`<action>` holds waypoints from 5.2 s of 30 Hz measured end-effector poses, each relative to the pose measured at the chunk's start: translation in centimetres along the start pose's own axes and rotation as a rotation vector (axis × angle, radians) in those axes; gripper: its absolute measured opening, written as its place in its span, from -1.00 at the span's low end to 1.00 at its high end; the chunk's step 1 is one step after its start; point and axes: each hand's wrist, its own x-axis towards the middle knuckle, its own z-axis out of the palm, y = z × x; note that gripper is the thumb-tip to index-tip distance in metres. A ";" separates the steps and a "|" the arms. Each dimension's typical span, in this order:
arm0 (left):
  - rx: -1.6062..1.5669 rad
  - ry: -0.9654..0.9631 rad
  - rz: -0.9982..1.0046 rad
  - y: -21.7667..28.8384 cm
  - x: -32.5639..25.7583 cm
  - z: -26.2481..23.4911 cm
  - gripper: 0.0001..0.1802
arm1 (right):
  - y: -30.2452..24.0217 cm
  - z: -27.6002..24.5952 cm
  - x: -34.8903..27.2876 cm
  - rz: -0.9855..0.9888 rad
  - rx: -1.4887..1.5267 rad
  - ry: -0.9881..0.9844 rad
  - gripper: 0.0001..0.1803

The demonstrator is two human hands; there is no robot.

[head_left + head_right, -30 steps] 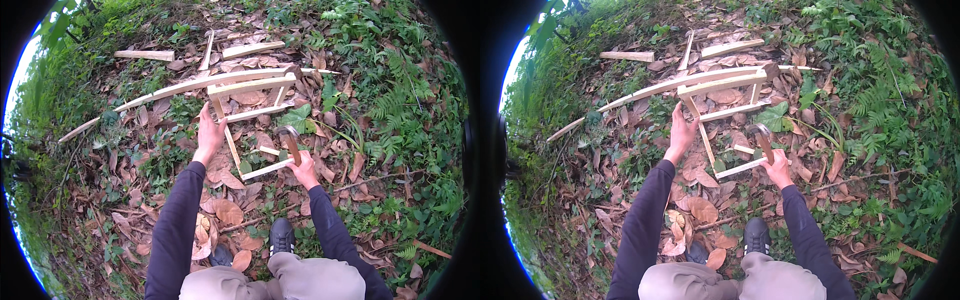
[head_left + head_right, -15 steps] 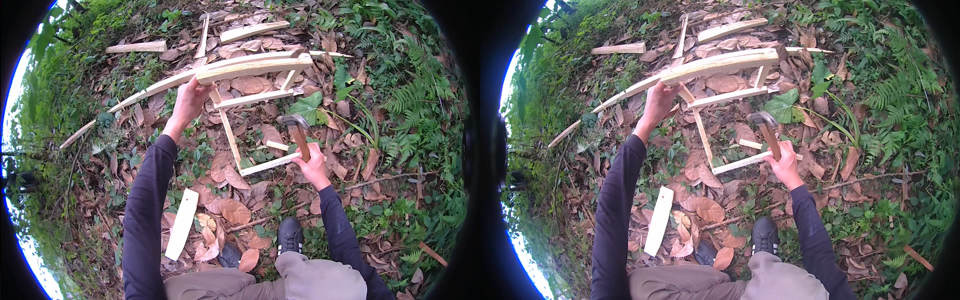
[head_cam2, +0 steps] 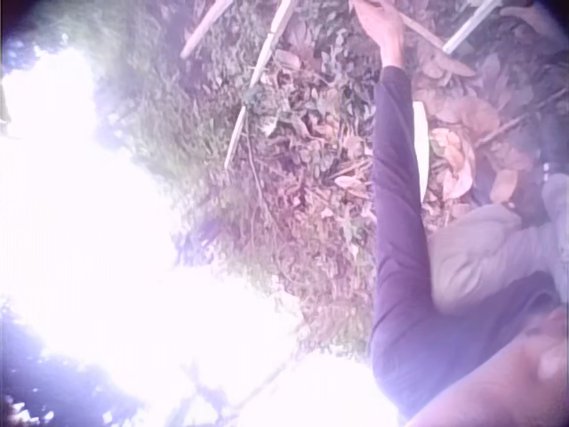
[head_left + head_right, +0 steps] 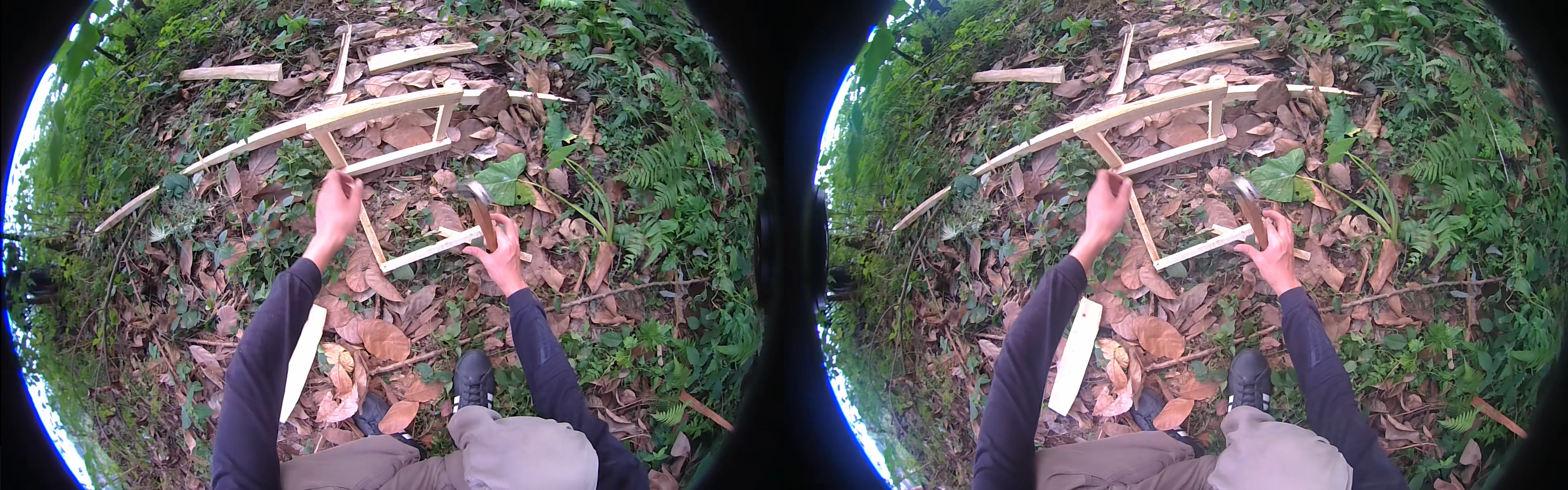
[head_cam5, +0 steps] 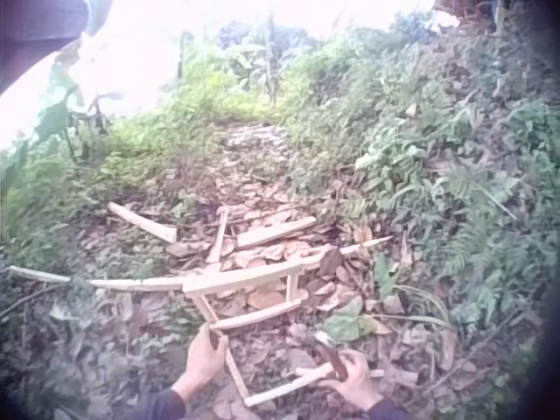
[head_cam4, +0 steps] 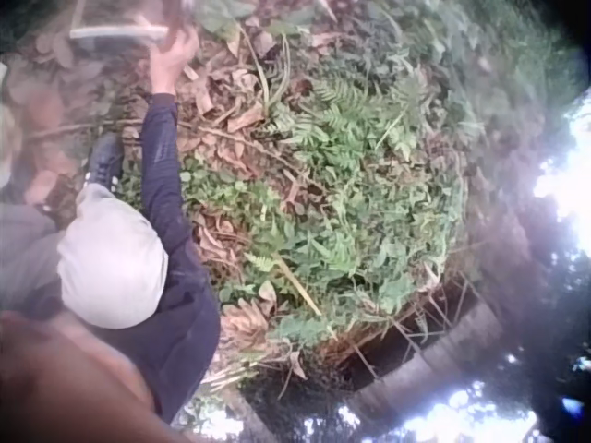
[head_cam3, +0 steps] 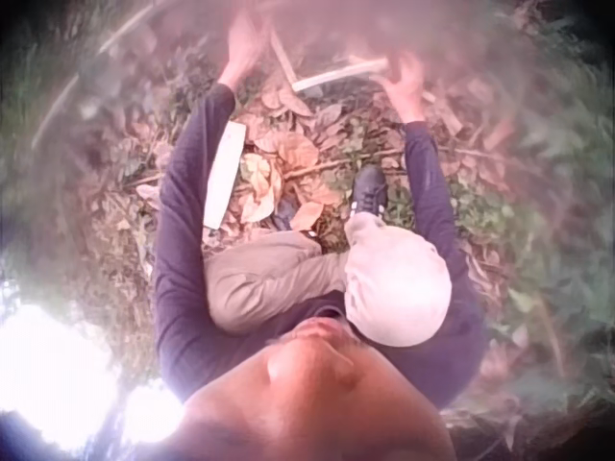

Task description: The person assembles a small wooden frame on the forest floor using a hammer to drive nails into the joints. They position several wooden planks to form a rectangular base and add cross supports, occasionally adjusting the pieces to ensure alignment.

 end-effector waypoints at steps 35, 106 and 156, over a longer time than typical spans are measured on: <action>-0.895 -0.481 -0.601 2.2 -21.9 9.6 -0.65 | -8.9 0.1 -5.5 0.136 0.122 -0.082 -0.73; 0.004 -0.054 0.381 -9.6 -14.7 4.5 -0.74 | -11.4 5.0 -10.5 0.117 0.004 -0.463 -0.65; 0.278 -0.236 0.555 -10.4 -11.5 2.4 -0.52 | -10.2 3.9 -8.2 -0.196 -0.110 -0.444 -0.73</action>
